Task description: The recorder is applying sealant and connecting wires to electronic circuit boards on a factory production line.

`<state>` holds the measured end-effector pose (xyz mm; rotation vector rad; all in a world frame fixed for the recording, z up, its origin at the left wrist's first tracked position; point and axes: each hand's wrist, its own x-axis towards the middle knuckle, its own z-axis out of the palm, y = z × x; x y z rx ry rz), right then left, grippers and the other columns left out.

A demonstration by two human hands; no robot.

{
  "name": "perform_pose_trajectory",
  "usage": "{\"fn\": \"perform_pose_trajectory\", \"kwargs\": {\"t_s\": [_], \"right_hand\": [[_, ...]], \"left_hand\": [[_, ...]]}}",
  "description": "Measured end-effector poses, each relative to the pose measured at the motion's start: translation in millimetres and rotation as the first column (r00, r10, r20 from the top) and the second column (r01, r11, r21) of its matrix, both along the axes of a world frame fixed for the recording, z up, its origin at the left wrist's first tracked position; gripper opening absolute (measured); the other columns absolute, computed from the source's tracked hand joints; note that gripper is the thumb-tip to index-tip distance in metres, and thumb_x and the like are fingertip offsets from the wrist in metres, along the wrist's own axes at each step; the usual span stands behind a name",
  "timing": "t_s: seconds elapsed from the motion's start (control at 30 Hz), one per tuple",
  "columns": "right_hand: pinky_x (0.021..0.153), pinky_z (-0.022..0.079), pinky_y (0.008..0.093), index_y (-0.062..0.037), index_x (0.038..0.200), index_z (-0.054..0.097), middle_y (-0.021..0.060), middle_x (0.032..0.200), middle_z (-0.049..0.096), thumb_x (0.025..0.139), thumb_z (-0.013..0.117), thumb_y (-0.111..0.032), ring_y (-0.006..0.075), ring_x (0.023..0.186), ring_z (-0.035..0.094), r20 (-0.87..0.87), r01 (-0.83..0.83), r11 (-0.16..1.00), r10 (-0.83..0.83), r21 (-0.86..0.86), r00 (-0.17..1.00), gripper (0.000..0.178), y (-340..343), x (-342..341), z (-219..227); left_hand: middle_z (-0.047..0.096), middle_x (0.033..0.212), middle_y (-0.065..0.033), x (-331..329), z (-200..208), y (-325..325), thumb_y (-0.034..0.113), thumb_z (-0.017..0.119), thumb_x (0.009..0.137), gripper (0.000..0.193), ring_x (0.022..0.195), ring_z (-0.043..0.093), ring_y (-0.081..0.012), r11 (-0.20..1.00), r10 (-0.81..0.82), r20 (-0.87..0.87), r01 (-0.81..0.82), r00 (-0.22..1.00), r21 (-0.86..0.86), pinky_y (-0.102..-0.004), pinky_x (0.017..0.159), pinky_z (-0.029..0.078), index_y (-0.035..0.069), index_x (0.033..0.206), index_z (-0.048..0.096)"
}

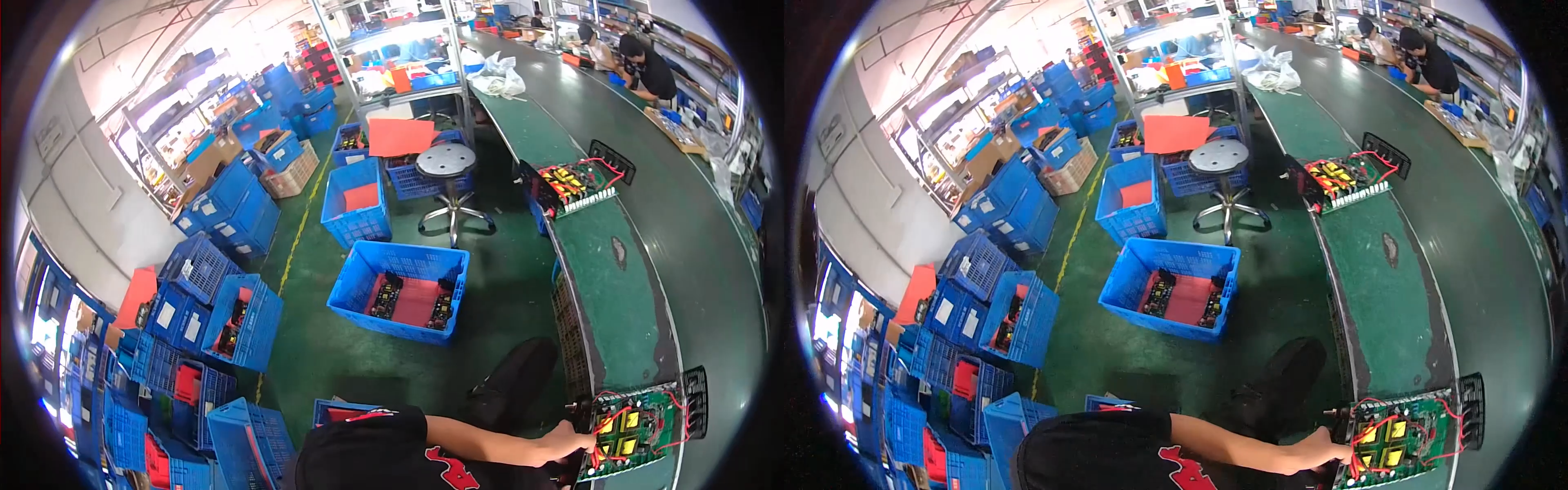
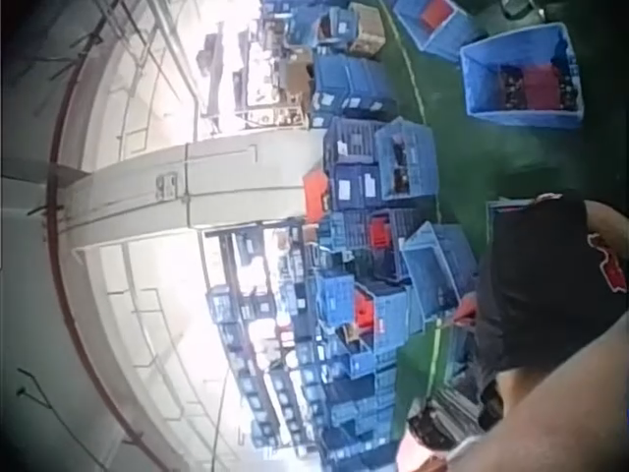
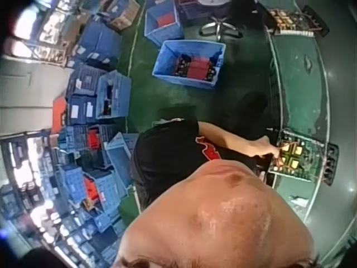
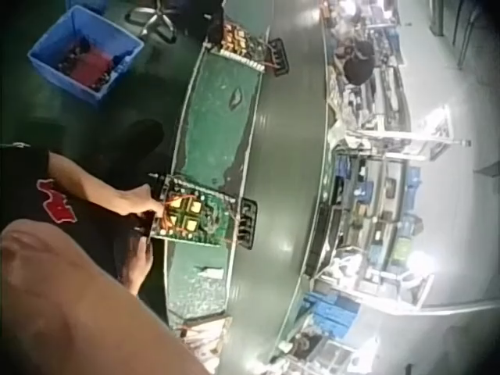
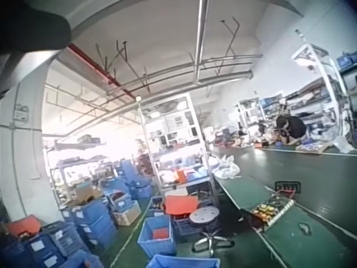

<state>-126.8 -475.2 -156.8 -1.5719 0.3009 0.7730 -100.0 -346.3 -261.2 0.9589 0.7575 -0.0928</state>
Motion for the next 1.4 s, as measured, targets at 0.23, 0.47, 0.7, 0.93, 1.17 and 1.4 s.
{"fn": "perform_pose_trajectory", "kwargs": {"t_s": [0.23, 0.47, 0.7, 0.93, 1.17, 1.4], "right_hand": [[0.087, 0.047, 0.0253, 0.0058, 0.121, 0.057, 0.0105, 0.106, 0.062, 0.089, 0.066, -0.014, 0.0191, 0.094, 0.058, -0.062, 0.131, 0.949, -0.118, 0.286, 0.991, 0.038, 8, 33, -72], [0.082, 0.046, 0.0269, 0.0028, 0.118, 0.049, 0.0056, 0.103, 0.051, 0.089, 0.060, -0.013, 0.0148, 0.089, 0.054, 0.358, -0.154, 0.889, -0.012, 0.430, 0.934, 0.035, 97, 81, -97], [0.100, 0.038, 0.0317, 0.0115, 0.129, 0.040, 0.0142, 0.122, 0.052, 0.081, 0.064, -0.004, 0.0217, 0.110, 0.052, 0.366, -0.206, 0.797, -0.021, 0.568, 0.930, 0.056, 217, 92, -76], [0.093, 0.043, 0.0311, 0.0118, 0.129, 0.040, 0.0154, 0.119, 0.056, 0.080, 0.066, -0.004, 0.0225, 0.106, 0.056, 0.457, -0.238, 0.827, -0.026, 0.509, 0.889, 0.059, 285, 116, -74], [0.103, 0.040, 0.0331, 0.0177, 0.136, 0.017, 0.0246, 0.125, 0.049, 0.076, 0.072, -0.008, 0.0271, 0.120, 0.050, 0.480, -0.209, 0.887, -0.017, 0.412, 0.877, 0.086, 341, 115, -63], [0.101, 0.040, 0.0330, 0.0146, 0.134, 0.023, 0.0214, 0.127, 0.049, 0.075, 0.072, -0.015, 0.0253, 0.117, 0.052, 0.519, -0.178, 0.898, -0.063, 0.401, 0.852, 0.083, 369, 125, -80]], "left_hand": [[0.045, 0.062, 0.0001, 12, -8, 51, 0.036, 0.067, 0.068, 0.030, 0.056, 0.045, -0.0124, 0.998, 0.028, 0.123, -0.020, 0.992, -0.065, -0.0311, 0.051, 0.044, 0.007, 0.067, 0.059], [0.058, 0.071, -0.0076, 44, -1, 139, 0.032, 0.067, 0.070, 0.034, 0.060, 0.060, -0.0177, 0.970, 0.242, 0.100, -0.244, 0.965, 0.000, -0.0319, 0.042, 0.044, -0.001, 0.077, 0.061], [0.062, 0.083, -0.0103, 87, -4, 255, 0.028, 0.061, 0.072, 0.031, 0.072, 0.063, -0.0251, 0.960, 0.277, 0.216, -0.278, 0.936, -0.029, -0.0421, 0.059, 0.050, 0.002, 0.090, 0.061], [0.064, 0.086, -0.0097, 91, 28, 309, 0.039, 0.055, 0.072, 0.044, 0.073, 0.062, -0.0236, 0.978, 0.176, 0.240, -0.198, 0.955, 0.068, -0.0374, 0.064, 0.051, 0.009, 0.104, 0.059], [0.064, 0.095, -0.0142, 101, 28, 361, 0.041, 0.057, 0.072, 0.050, 0.082, 0.065, -0.0296, 0.945, 0.257, 0.139, -0.279, 0.956, 0.169, -0.0440, 0.076, 0.052, 0.005, 0.107, 0.056], [0.063, 0.096, -0.0101, 114, 20, 393, 0.040, 0.054, 0.072, 0.049, 0.082, 0.062, -0.0274, 0.919, 0.235, 0.095, -0.253, 0.967, 0.303, -0.0465, 0.079, 0.049, 0.008, 0.109, 0.056]]}}
